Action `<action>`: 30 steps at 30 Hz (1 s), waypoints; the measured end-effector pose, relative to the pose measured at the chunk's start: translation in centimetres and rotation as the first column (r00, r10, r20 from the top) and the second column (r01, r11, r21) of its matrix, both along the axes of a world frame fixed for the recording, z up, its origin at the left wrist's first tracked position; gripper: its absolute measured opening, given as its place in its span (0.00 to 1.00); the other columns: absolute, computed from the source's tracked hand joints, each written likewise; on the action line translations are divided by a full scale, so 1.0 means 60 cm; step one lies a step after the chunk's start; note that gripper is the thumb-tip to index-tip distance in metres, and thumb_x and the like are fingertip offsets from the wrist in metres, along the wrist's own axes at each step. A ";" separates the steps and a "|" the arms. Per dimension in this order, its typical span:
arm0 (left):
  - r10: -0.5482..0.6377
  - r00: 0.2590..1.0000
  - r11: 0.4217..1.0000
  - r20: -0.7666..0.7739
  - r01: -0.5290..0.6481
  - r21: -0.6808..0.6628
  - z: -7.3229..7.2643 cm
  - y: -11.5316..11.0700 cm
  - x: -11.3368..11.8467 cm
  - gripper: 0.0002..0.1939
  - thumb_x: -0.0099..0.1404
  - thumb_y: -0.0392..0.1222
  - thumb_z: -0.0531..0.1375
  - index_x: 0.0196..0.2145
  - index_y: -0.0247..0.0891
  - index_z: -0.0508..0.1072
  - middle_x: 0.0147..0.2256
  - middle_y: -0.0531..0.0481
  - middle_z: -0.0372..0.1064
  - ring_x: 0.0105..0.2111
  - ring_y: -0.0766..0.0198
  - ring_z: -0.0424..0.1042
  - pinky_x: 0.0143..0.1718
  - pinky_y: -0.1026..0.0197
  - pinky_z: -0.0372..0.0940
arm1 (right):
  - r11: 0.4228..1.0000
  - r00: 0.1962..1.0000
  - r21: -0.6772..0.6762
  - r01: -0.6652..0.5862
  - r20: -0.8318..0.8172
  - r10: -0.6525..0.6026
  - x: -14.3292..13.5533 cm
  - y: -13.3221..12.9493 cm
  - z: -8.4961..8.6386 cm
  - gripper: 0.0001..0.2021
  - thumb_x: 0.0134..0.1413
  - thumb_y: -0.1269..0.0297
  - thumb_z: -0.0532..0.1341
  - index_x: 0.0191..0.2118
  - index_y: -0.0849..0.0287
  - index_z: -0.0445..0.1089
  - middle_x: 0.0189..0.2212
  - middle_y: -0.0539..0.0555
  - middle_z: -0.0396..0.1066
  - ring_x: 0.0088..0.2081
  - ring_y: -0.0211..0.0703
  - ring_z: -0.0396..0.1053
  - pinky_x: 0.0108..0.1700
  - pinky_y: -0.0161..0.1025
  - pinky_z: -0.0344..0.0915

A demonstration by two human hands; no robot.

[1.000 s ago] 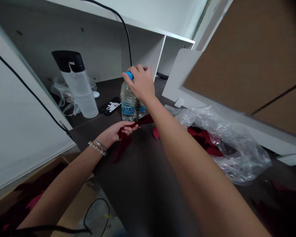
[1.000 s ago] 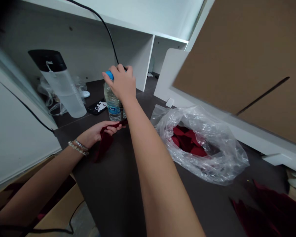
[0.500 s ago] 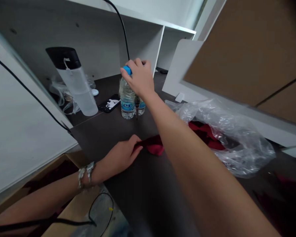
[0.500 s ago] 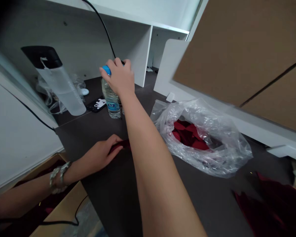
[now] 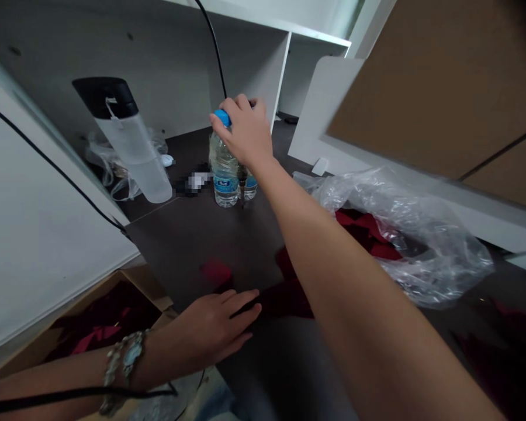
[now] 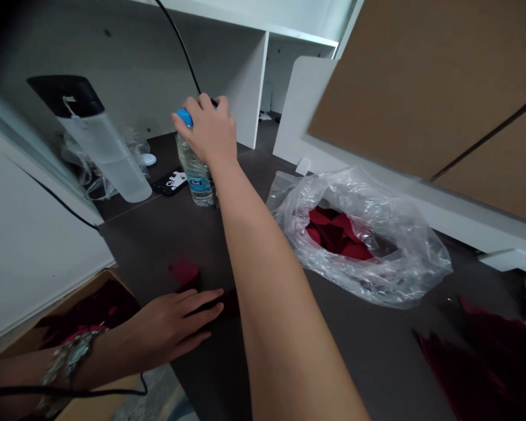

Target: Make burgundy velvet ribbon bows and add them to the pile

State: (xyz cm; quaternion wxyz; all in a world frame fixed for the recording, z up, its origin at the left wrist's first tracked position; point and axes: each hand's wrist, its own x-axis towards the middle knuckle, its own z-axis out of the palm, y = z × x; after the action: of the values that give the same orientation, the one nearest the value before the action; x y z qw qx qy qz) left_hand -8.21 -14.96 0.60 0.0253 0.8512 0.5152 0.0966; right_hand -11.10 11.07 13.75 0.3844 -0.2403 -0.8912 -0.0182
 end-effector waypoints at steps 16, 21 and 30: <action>0.806 0.002 0.592 0.593 -0.050 -0.804 0.041 0.183 -0.103 0.12 0.66 0.38 0.55 0.34 0.29 0.77 0.22 0.50 0.71 0.16 0.74 0.61 0.16 0.73 0.56 | 0.995 0.995 0.069 0.078 0.061 -0.082 0.000 -0.008 0.001 0.21 0.65 0.50 0.45 0.50 0.56 0.66 0.48 0.59 0.64 0.54 0.60 0.56 0.45 0.48 0.63; 0.768 -0.116 0.631 0.630 -0.038 -0.775 0.027 0.221 -0.122 0.14 0.67 0.38 0.54 0.34 0.29 0.77 0.18 0.54 0.63 0.13 0.77 0.55 0.14 0.74 0.51 | 0.992 0.994 0.097 0.083 0.064 -0.089 -0.003 -0.003 -0.003 0.21 0.65 0.50 0.44 0.50 0.57 0.65 0.48 0.60 0.64 0.53 0.60 0.57 0.46 0.50 0.63; 0.755 -0.237 0.642 0.611 0.079 -0.763 0.024 0.223 -0.142 0.14 0.67 0.39 0.54 0.36 0.26 0.77 0.16 0.55 0.57 0.13 0.76 0.51 0.13 0.72 0.47 | 0.993 0.996 0.093 0.079 0.045 -0.083 -0.008 -0.002 -0.001 0.20 0.64 0.51 0.47 0.49 0.56 0.66 0.48 0.57 0.65 0.53 0.61 0.57 0.44 0.48 0.64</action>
State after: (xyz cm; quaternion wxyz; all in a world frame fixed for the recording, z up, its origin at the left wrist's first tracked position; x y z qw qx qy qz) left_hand -16.72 -1.57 2.03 0.6020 0.2280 0.5545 0.5273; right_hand -11.58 10.97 13.66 0.3722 -0.2579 -0.8880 -0.0803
